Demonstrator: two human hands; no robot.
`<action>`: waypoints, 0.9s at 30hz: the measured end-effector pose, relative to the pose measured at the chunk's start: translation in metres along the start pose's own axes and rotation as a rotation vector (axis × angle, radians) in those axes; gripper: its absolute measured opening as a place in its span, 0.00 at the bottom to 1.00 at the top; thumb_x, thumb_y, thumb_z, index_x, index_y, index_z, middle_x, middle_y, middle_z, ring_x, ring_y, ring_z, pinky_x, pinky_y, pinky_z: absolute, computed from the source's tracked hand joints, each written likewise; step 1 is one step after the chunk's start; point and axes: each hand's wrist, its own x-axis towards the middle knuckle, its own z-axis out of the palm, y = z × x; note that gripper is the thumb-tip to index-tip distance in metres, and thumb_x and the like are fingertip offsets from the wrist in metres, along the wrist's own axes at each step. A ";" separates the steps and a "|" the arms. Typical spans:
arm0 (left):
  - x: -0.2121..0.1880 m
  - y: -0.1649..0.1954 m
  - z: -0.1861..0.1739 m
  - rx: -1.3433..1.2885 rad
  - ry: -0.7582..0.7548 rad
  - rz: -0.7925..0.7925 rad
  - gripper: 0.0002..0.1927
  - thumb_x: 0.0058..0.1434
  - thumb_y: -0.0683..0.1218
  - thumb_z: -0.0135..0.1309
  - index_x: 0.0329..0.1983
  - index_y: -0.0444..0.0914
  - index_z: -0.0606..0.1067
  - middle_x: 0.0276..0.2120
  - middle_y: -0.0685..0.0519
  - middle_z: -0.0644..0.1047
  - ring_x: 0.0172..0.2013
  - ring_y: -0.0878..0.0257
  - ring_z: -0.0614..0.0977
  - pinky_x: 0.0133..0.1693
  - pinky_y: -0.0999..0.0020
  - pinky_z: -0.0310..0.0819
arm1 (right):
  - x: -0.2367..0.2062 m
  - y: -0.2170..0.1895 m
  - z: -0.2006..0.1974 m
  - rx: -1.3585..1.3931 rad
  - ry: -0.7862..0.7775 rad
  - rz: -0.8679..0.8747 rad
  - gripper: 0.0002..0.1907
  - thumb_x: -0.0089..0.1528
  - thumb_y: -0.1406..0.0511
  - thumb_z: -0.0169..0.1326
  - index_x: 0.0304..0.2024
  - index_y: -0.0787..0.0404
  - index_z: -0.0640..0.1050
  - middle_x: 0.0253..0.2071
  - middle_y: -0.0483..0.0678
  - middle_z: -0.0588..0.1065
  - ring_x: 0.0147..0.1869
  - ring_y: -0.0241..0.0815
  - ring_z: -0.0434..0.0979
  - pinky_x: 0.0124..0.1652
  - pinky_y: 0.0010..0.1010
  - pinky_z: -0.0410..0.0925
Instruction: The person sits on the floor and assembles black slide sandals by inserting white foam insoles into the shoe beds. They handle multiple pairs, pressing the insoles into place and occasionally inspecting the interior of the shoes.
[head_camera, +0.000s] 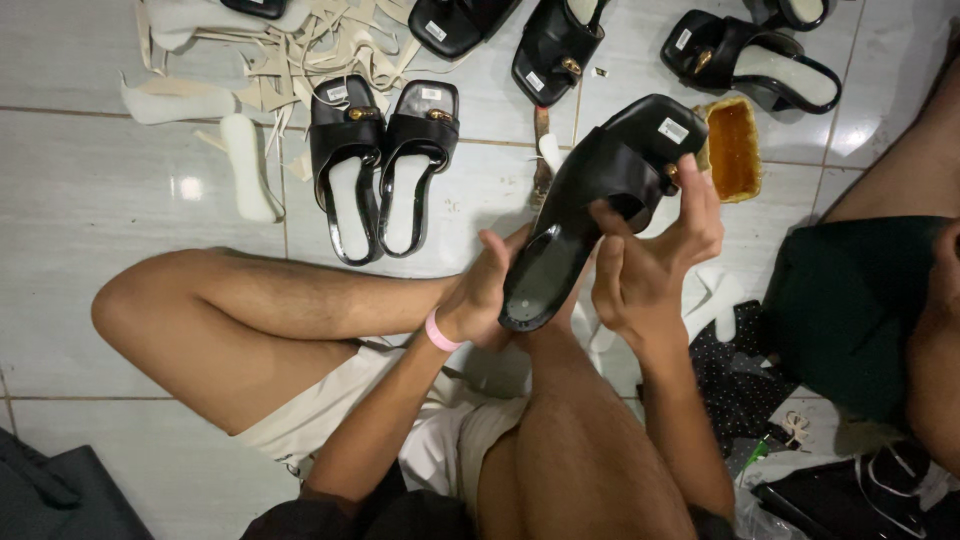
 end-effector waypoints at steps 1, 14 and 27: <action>0.000 0.002 0.000 -0.002 0.002 -0.006 0.56 0.65 0.79 0.15 0.74 0.32 0.60 0.61 0.47 0.73 0.59 0.62 0.74 0.64 0.68 0.66 | 0.002 0.000 -0.001 -0.026 -0.006 0.004 0.27 0.78 0.56 0.39 0.52 0.60 0.88 0.79 0.60 0.45 0.83 0.56 0.40 0.74 0.45 0.39; -0.002 0.008 -0.003 0.037 0.021 0.001 0.56 0.64 0.79 0.12 0.70 0.32 0.63 0.57 0.46 0.75 0.59 0.59 0.76 0.63 0.66 0.67 | -0.005 -0.011 -0.013 0.068 -0.123 -0.078 0.26 0.77 0.56 0.38 0.55 0.47 0.89 0.79 0.54 0.44 0.80 0.54 0.38 0.77 0.45 0.40; 0.000 0.004 -0.007 0.263 0.025 0.074 0.49 0.70 0.74 0.13 0.68 0.32 0.63 0.57 0.44 0.75 0.58 0.54 0.76 0.65 0.63 0.64 | 0.015 -0.004 -0.003 0.000 -0.013 -0.060 0.21 0.75 0.58 0.44 0.50 0.55 0.89 0.79 0.56 0.46 0.79 0.55 0.42 0.75 0.44 0.40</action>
